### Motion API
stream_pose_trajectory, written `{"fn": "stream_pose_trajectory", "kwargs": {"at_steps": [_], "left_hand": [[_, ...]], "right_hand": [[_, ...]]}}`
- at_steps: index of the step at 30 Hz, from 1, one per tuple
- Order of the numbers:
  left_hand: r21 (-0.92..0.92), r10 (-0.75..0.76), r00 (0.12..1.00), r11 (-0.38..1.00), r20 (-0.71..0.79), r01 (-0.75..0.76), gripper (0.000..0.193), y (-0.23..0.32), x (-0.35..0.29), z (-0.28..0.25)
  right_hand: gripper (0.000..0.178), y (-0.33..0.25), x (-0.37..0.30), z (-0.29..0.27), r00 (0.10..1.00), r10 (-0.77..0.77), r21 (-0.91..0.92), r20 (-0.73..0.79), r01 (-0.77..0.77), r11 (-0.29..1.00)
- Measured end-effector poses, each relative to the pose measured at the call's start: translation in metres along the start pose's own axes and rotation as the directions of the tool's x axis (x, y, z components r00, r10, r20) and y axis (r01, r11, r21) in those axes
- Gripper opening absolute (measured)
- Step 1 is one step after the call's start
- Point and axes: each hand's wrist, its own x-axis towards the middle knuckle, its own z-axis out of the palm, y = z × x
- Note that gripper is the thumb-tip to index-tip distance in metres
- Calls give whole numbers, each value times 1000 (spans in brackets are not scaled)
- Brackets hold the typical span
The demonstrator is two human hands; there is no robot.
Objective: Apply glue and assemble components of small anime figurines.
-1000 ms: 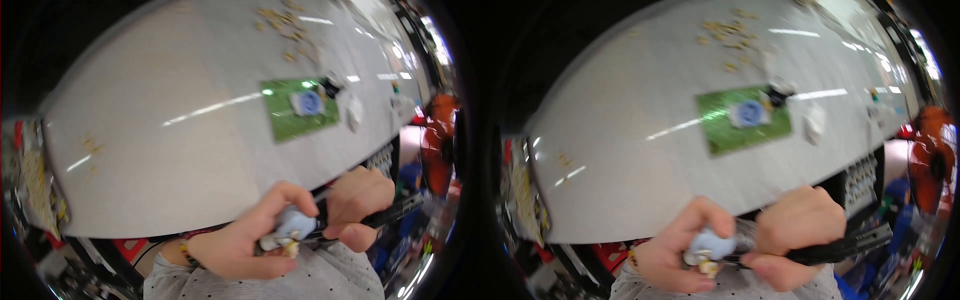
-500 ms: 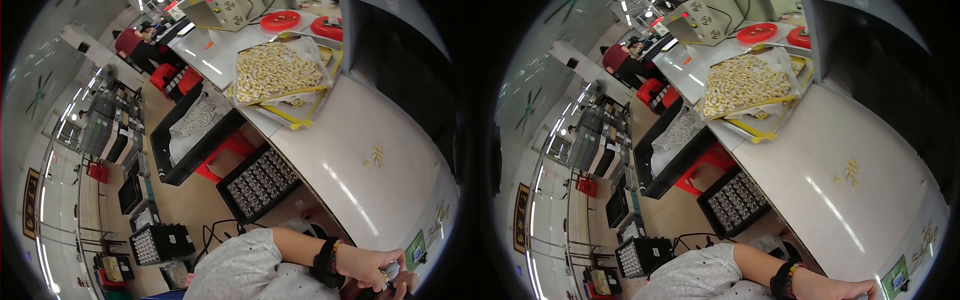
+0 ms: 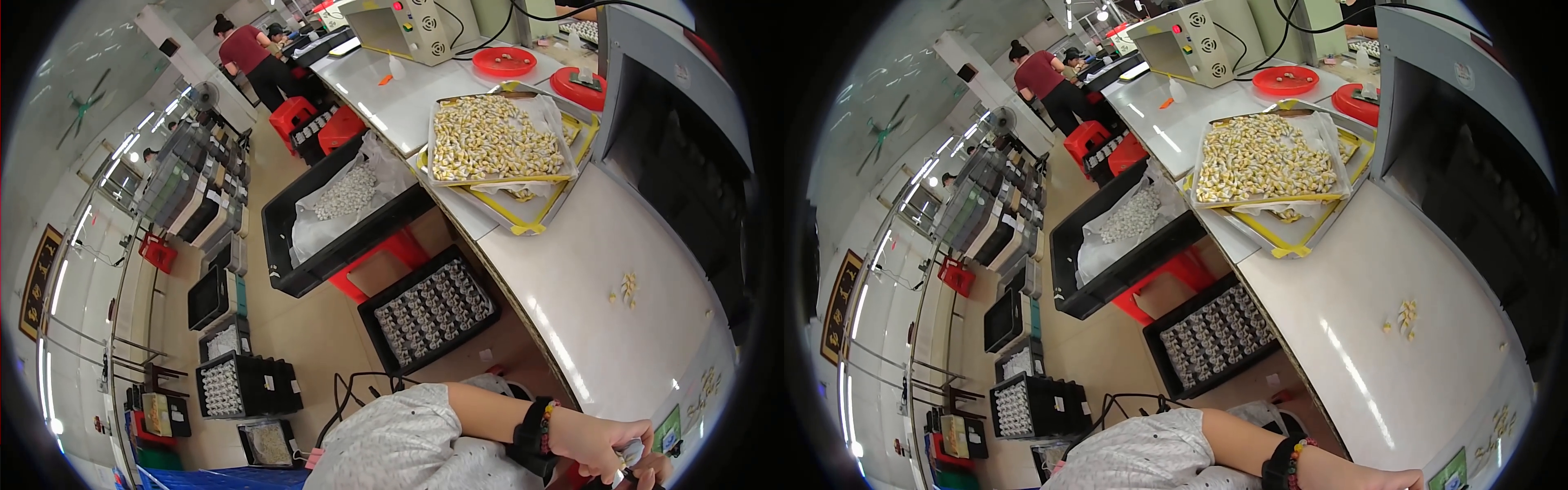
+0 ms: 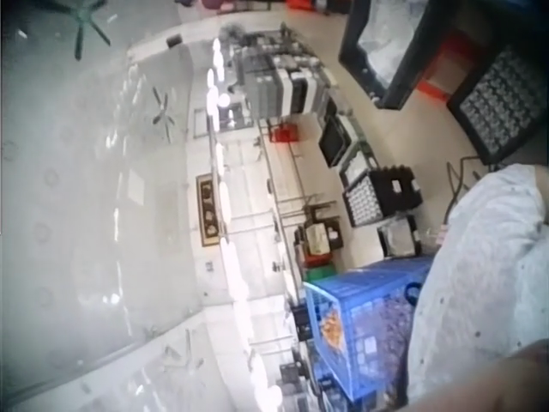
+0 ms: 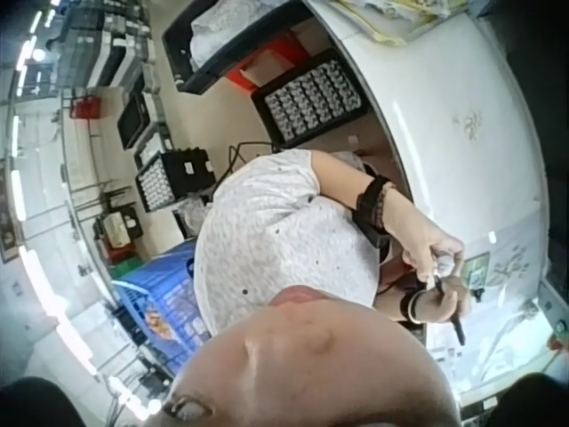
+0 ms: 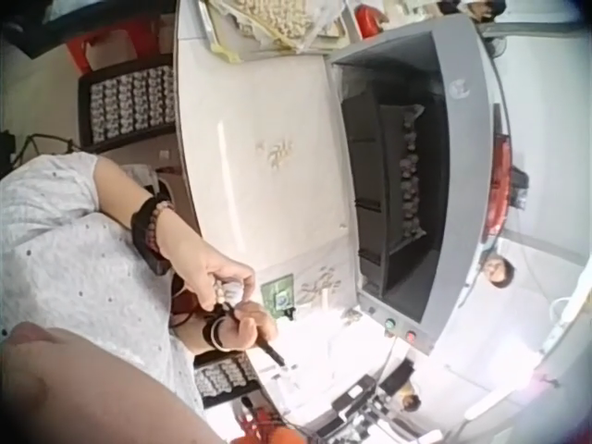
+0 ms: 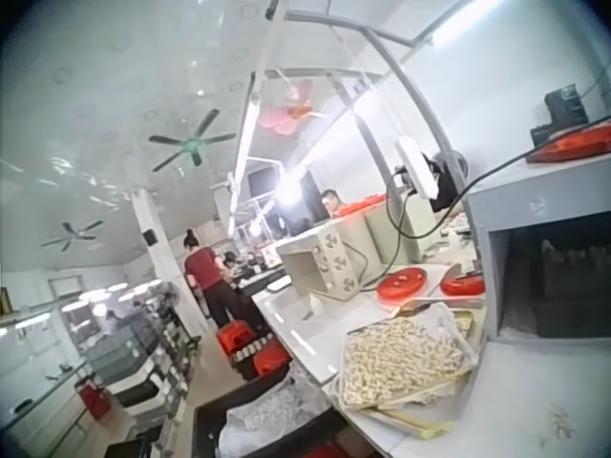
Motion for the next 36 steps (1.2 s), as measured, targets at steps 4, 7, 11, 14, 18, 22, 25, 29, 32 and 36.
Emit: {"fn": "stream_pose_trajectory", "kwargs": {"at_steps": [4, 7, 11, 14, 18, 22, 25, 29, 32, 36], "left_hand": [[15, 2, 1000, 1000, -5, -2, 50, 0, -1, 1], [28, -5, 1000, 1000, 0, 5, 49, 0, 1, 2], [48, -22, 998, 999, 62, 19, 55, -13, 9, 0], [-5, -46, 996, 999, 70, 46, 48, -27, 18, -4], [-52, -308, 934, 945, 180, 322, 45, -8, 21, -8], [152, -281, 957, 952, 78, 267, 47, -1, 25, -18], [70, -392, 920, 918, 10, 391, 51, 0, 34, -11], [106, -450, 887, 891, 98, 441, 48, -12, 34, -25], [104, -393, 915, 918, 90, 384, 50, -18, 36, -28], [-126, -371, 928, 920, 17, 370, 51, -15, 43, -19]], "right_hand": [[8, 1, -2, 1, 997, -68, -124, -47, 61, 990], [6, -2, -3, 3, 995, -57, -152, -77, 45, 987], [11, -12, -8, 1, 979, 103, -35, -175, -111, 993], [19, -23, -5, 9, 928, 181, 74, -326, -165, 983], [26, -32, -47, -18, 830, 322, -268, -455, -473, 839], [17, -17, 7, -23, 910, 413, 120, -41, -406, 906], [17, -27, -1, -26, 873, 477, 175, -98, -457, 872], [21, -31, -10, -29, 840, 522, 137, -150, -505, 852], [13, -25, -11, -34, 877, 477, 101, -61, -470, 877], [12, -36, -21, -37, 838, 379, 286, -392, -281, 916]]}}
